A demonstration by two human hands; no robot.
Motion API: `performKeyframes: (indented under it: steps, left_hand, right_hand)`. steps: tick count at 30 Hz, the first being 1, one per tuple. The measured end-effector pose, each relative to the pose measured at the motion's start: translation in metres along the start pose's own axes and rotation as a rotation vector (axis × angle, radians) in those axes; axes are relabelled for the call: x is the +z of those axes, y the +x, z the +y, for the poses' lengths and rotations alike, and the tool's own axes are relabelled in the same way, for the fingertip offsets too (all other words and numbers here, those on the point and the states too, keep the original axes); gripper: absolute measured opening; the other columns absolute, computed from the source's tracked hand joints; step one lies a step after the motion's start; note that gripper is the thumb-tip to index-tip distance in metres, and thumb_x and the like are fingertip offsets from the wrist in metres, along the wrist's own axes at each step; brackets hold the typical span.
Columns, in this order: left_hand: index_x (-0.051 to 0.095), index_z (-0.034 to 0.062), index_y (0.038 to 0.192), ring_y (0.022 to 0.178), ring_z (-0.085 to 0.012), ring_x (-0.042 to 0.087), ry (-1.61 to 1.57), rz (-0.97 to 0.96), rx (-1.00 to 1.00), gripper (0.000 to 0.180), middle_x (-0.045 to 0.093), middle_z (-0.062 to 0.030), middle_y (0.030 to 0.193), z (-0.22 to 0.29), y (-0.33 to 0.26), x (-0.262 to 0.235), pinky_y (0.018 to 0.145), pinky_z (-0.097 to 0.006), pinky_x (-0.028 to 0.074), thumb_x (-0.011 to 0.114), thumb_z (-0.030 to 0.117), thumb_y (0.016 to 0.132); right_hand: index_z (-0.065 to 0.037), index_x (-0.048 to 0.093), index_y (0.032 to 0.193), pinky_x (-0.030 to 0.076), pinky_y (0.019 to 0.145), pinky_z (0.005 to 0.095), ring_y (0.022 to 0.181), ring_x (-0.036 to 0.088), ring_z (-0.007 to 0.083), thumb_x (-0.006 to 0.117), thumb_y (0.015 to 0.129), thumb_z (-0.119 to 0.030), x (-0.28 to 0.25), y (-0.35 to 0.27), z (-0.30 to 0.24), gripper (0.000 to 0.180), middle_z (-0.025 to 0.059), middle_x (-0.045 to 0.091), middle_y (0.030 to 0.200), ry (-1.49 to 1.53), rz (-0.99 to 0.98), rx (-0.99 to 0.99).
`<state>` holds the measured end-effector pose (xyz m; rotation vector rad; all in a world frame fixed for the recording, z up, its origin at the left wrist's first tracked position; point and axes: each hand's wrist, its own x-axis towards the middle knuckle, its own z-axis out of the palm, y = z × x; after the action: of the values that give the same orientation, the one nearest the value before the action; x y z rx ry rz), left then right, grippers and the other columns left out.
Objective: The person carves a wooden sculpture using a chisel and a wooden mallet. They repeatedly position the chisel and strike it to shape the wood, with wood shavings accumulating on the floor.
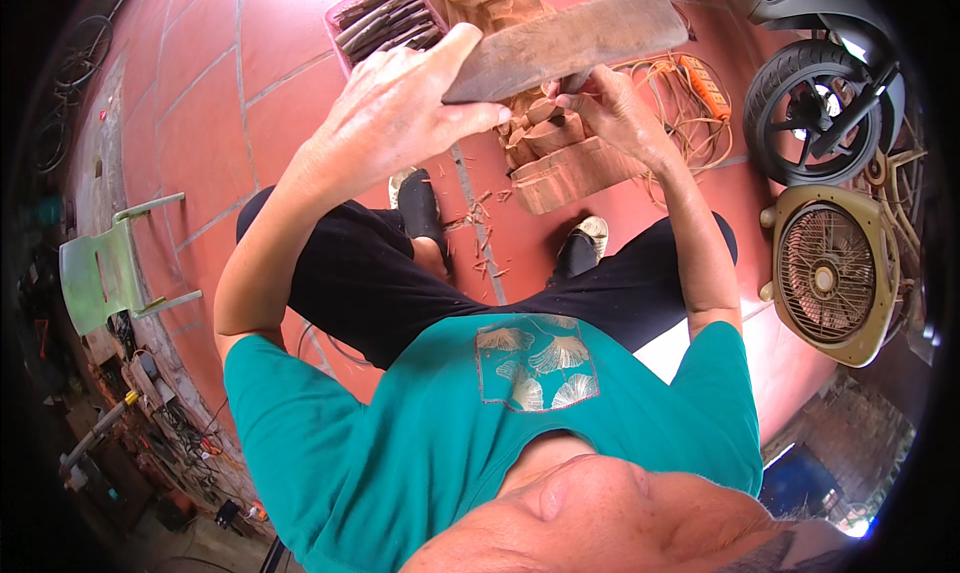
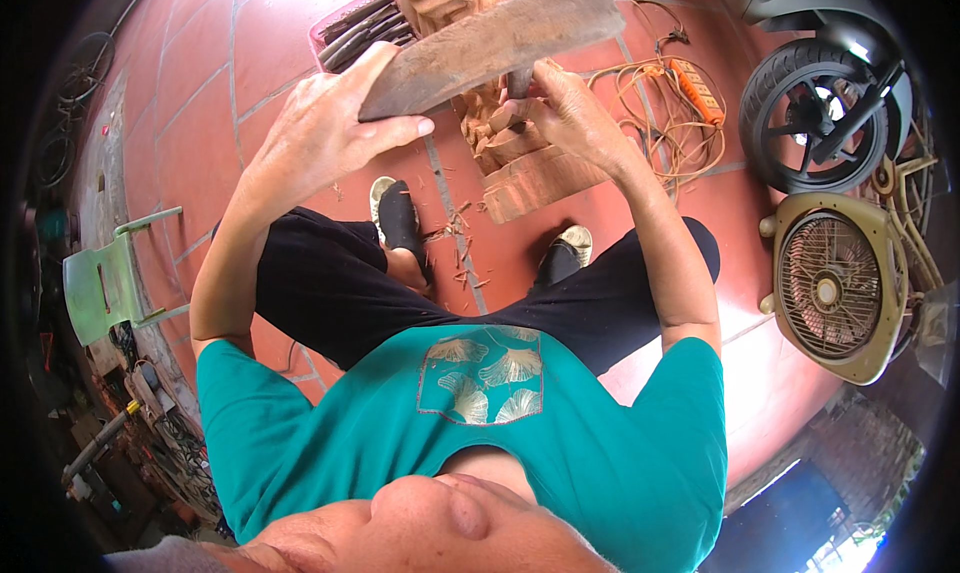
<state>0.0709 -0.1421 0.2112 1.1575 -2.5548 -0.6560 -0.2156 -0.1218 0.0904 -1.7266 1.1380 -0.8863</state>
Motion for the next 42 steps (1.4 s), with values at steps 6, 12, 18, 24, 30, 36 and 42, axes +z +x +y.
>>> performKeyframes:
  steps: [6, 12, 18, 24, 30, 36, 42]
  left_hand:
    - [0.055, 0.0009, 0.115, 0.090, -0.0439, 0.067, -0.029, 0.128, -0.037, 0.053, 0.069, -0.0248, 0.089, -0.002, -0.007, -0.006, 0.079, -0.048, 0.051, 0.076, 0.041, 0.087]
    - [0.057, -0.0008, 0.132, 0.069, -0.0227, 0.068, -0.094, 0.123, -0.112, 0.064, 0.068, -0.0168, 0.081, -0.004, -0.012, -0.011, 0.067, -0.036, 0.052, 0.081, 0.036, 0.085]
    - [0.060, 0.0011, 0.126, 0.068, -0.0089, 0.058, -0.456, 0.238, -0.098, 0.049, 0.063, -0.0023, 0.083, -0.001, -0.025, -0.012, 0.062, -0.028, 0.047, 0.078, 0.024, 0.087]
    - [0.058, -0.0008, 0.120, 0.079, -0.0139, 0.060, -0.610, 0.278, -0.207, 0.044, 0.065, -0.0104, 0.089, 0.004, -0.047, 0.001, 0.072, -0.033, 0.051, 0.077, 0.025, 0.089]
    - [0.055, -0.0005, 0.125, 0.075, -0.0220, 0.068, -0.425, 0.128, -0.240, 0.050, 0.067, -0.0196, 0.083, -0.014, -0.053, 0.019, 0.071, -0.037, 0.053, 0.077, 0.030, 0.090]
    - [0.055, -0.0003, 0.123, 0.078, -0.0233, 0.071, -0.589, 0.433, -0.199, 0.049, 0.070, -0.0205, 0.089, 0.003, -0.061, 0.018, 0.075, -0.038, 0.055, 0.078, 0.027, 0.089]
    - [0.053, -0.0009, 0.126, 0.083, -0.0378, 0.073, -0.427, 0.140, -0.313, 0.056, 0.071, -0.0250, 0.091, -0.013, -0.066, 0.032, 0.076, -0.042, 0.056, 0.077, 0.033, 0.089]
  right_hand:
    - [-0.004, 0.059, 0.111, 0.055, 0.084, 0.0330, 0.091, 0.068, 0.0158, 0.069, 0.092, -0.002, -0.007, 0.002, -0.010, 0.021, 0.0081, 0.069, 0.099, 0.018, 0.053, 0.062]
    - [-0.002, 0.058, 0.118, 0.055, 0.085, 0.0302, 0.099, 0.067, 0.0129, 0.064, 0.094, 0.003, 0.008, 0.010, -0.016, 0.025, 0.0035, 0.068, 0.106, -0.111, -0.058, -0.025]
    - [-0.005, 0.059, 0.114, 0.050, 0.076, 0.0431, 0.084, 0.067, 0.0355, 0.071, 0.089, -0.010, 0.016, 0.015, -0.014, 0.028, 0.0185, 0.069, 0.090, -0.302, -0.072, -0.023]
    - [-0.007, 0.060, 0.117, 0.050, 0.074, 0.0430, 0.081, 0.067, 0.0341, 0.071, 0.089, -0.010, 0.018, 0.021, -0.034, 0.031, 0.0186, 0.067, 0.088, -0.305, -0.168, -0.036]
    - [-0.006, 0.060, 0.115, 0.050, 0.073, 0.0417, 0.080, 0.068, 0.0316, 0.070, 0.088, -0.011, 0.013, 0.026, -0.020, 0.029, 0.0182, 0.067, 0.087, -0.242, -0.202, -0.052]
    - [-0.009, 0.061, 0.123, 0.051, 0.072, 0.0416, 0.082, 0.070, 0.0315, 0.071, 0.087, -0.008, 0.016, 0.025, -0.027, 0.037, 0.0157, 0.071, 0.091, -0.339, -0.200, -0.078]
    - [-0.006, 0.061, 0.128, 0.053, 0.072, 0.0401, 0.080, 0.071, 0.0286, 0.073, 0.087, -0.012, 0.018, 0.022, -0.019, 0.044, 0.0172, 0.071, 0.090, -0.351, -0.148, -0.176]
